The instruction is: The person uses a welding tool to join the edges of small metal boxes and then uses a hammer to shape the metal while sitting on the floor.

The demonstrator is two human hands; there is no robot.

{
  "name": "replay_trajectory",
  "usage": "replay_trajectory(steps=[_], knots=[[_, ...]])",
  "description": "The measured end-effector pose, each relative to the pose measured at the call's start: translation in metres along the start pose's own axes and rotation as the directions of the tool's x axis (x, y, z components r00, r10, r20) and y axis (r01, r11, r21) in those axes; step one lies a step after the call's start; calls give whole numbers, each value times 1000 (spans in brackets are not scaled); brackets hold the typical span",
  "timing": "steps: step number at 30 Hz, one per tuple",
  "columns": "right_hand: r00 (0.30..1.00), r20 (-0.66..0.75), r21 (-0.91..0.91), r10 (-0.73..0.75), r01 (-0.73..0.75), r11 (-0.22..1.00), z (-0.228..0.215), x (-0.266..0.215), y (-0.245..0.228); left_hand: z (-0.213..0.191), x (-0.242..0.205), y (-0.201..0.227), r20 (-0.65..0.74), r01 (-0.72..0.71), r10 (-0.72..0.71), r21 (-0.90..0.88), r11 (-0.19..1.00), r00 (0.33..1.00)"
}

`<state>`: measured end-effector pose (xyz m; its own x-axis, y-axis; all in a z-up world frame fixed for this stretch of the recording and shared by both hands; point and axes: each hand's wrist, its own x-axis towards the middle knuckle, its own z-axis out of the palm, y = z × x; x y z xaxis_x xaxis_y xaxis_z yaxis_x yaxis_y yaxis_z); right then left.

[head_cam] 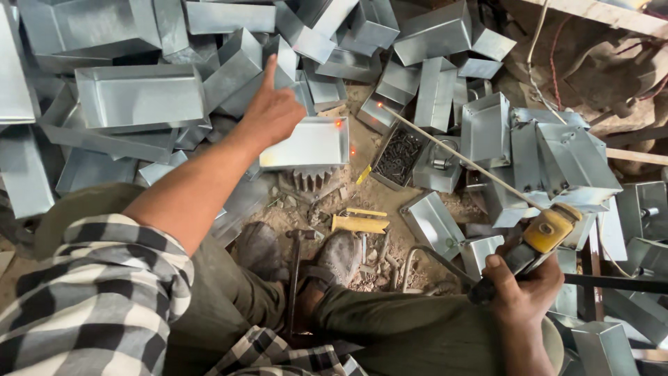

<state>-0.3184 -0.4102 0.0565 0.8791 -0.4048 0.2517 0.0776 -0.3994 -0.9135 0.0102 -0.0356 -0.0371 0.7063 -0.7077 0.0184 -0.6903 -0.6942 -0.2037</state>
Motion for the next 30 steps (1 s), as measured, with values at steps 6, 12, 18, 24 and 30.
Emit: replay_trajectory(steps=[6, 12, 18, 24, 30], knots=[[1000, -12, 42, 8, -7, 999, 3, 5, 3, 31, 7, 8, -47, 118, -128, -179, 977, 991], [1000, 14, 35, -3, 3, 999, 3, 6, 6, -3, 5, 12, -328, 10, -148, -388, 922, 933], [999, 7, 87, -34, 33, 996, 2, 4, 0, -26, -6, 38, 254, -17, 129, -400, 916, 959], [1000, -22, 57, -18, 19, 998, -5, -3, 4, -13, -11, 42, 264, 1, 114, -400, 916, 958], [1000, -18, 31, -3, 3, 1000, -8, -5, 6, -35, -4, -3, 324, 138, 56, -544, 828, 944]])
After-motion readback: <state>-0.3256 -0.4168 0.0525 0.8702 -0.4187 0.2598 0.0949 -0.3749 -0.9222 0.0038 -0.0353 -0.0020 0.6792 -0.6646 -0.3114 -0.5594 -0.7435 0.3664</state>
